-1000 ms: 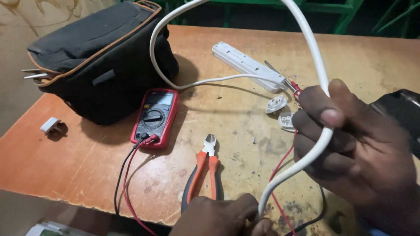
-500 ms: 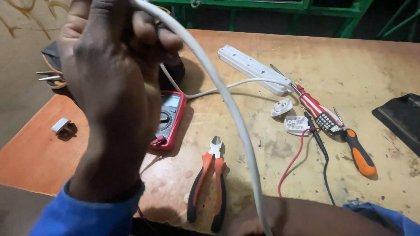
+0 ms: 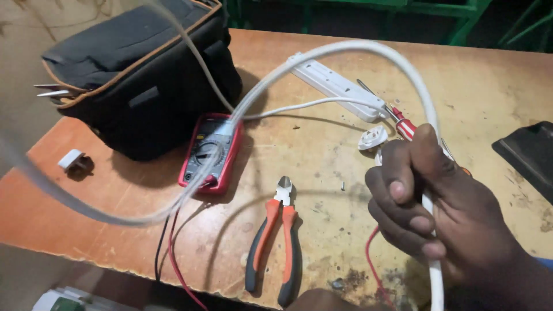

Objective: The person disassembles a white electrical plug using a screwdriver and pliers. They remove the outer casing, separate the internal components, and use pliers to adjust the metal prongs. The person then reassembles the plug casing.

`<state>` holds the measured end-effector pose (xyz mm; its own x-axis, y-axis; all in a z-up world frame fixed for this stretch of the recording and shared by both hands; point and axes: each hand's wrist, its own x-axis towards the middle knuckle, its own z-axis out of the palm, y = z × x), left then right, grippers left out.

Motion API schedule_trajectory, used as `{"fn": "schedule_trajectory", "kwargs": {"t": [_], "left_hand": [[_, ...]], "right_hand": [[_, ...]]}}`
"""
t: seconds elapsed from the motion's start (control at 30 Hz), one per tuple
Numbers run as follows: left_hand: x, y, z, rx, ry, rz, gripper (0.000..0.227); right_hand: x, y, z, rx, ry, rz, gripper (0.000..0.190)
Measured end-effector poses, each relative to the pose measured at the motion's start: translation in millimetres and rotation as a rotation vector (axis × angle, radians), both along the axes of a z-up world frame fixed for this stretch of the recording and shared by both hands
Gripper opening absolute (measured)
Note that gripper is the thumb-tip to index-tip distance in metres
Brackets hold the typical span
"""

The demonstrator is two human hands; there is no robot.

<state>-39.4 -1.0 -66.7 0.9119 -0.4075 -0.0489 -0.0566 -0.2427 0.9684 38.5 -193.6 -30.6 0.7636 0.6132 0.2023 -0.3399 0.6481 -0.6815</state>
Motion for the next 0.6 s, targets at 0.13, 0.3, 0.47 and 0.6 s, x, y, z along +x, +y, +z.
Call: {"fn": "schedule_trajectory", "kwargs": {"t": [0.13, 0.3, 0.47, 0.6], "left_hand": [[-1.4, -4.0, 35.0, 0.009, 0.001, -0.067, 0.029], [33.0, 4.1, 65.2, -0.114, -0.221, 0.024, 0.026], [104.5, 30.5, 93.3, -0.353, -0.665, 0.266, 0.032], [157.8, 47.3, 90.0, -0.248, -0.888, 0.418, 0.035]], "right_hand": [[3.3, 1.1, 3.0, -0.16, -0.075, -0.16, 0.063], [-6.9, 6.6, -31.8, -0.127, 0.074, 0.067, 0.081], [-26.1, 23.0, 11.7, -0.894, 0.263, 0.311, 0.031], [-17.8, 29.5, 4.4, -1.041, 0.086, 0.233, 0.035]]}}
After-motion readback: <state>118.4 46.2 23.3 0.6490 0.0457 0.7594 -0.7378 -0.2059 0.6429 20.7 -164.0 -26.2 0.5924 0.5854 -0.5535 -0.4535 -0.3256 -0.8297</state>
